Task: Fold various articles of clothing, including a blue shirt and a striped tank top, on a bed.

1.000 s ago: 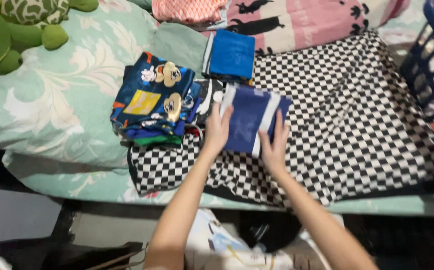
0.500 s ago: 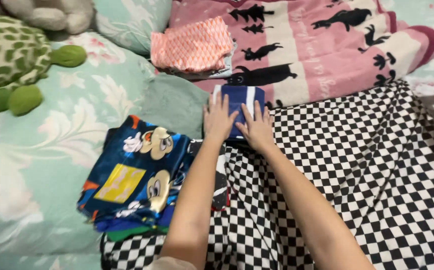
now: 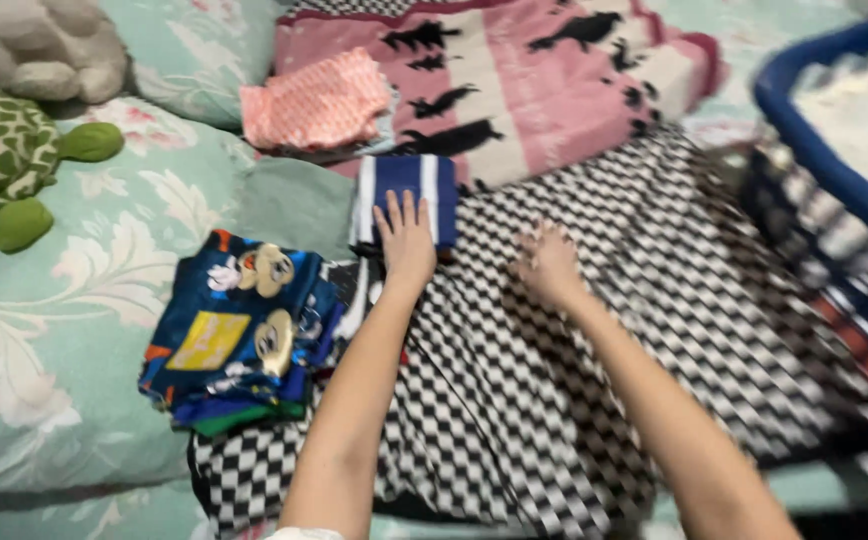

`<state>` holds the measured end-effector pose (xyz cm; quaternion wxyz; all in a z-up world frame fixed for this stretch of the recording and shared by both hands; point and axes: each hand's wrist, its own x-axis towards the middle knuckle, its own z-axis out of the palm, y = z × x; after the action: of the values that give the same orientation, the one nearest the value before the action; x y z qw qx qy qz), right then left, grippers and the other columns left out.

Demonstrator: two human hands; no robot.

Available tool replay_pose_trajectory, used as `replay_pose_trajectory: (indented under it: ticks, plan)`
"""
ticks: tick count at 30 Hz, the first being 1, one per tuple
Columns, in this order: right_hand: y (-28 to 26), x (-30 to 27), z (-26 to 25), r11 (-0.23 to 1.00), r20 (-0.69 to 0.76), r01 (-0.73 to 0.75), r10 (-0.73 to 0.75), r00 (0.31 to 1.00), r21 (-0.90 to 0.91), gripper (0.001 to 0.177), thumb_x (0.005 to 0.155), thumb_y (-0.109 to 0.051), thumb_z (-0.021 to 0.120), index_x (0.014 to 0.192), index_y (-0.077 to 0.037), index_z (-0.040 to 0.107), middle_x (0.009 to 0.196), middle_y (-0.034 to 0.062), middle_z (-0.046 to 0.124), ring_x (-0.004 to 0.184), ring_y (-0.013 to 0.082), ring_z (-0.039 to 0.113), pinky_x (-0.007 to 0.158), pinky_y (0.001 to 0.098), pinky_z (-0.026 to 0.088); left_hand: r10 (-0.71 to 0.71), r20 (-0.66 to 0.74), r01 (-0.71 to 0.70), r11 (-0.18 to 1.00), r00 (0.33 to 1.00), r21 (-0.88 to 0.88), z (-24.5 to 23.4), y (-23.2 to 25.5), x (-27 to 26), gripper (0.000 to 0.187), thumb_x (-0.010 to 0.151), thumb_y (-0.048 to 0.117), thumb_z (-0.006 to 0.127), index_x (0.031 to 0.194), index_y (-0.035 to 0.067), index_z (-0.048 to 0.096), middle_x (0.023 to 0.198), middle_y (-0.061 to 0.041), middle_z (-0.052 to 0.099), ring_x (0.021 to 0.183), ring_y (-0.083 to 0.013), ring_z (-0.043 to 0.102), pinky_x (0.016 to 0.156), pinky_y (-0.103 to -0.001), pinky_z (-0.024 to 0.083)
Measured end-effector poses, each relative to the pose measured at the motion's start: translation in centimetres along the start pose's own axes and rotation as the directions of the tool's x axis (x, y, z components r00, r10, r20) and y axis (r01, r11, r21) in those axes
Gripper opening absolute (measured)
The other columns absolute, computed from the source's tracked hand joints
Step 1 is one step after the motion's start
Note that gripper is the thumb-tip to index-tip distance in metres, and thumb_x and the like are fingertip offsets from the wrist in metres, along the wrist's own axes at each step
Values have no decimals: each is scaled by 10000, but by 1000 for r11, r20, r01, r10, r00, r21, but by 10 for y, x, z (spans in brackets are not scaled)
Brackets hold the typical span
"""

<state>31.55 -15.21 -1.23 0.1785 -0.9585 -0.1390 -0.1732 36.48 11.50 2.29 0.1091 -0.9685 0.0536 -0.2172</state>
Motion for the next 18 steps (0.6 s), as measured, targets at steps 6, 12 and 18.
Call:
replay_pose_trajectory:
  ticks: [6, 12, 18]
  plan:
    - [124, -116, -183, 970, -402, -139, 49, 914, -198, 398, 825, -188, 722, 1200, -54, 709, 1334, 220, 600, 1238, 433, 520, 936, 585, 429, 275, 12, -254, 902, 961, -349, -97, 144, -36, 506, 880, 115, 569, 1384, 78, 552, 1636, -226, 312, 1541, -468, 179, 1213, -677, 86]
    - [171, -244, -331, 820, -594, -415, 117, 796, -394, 283, 952, -206, 666, 1182, -48, 711, 1295, 198, 638, 1250, 425, 532, 1068, 650, 350, 376, -419, -562, 593, 826, -577, -214, 318, -58, 589, 838, 99, 606, 1422, 78, 537, 1588, -177, 369, 1490, -435, 285, 1205, -648, 210]
    - [241, -315, -289, 883, -8, -408, 418, 909, -233, 510, 1085, -364, 356, 1050, 14, 695, 899, 317, 687, 845, 499, 669, 802, 596, 521, 492, -536, -720, 354, 686, -597, -277, 423, -118, 507, 921, 210, 588, 1418, 124, 543, 1514, -125, 472, 1440, -379, 370, 1166, -641, 287]
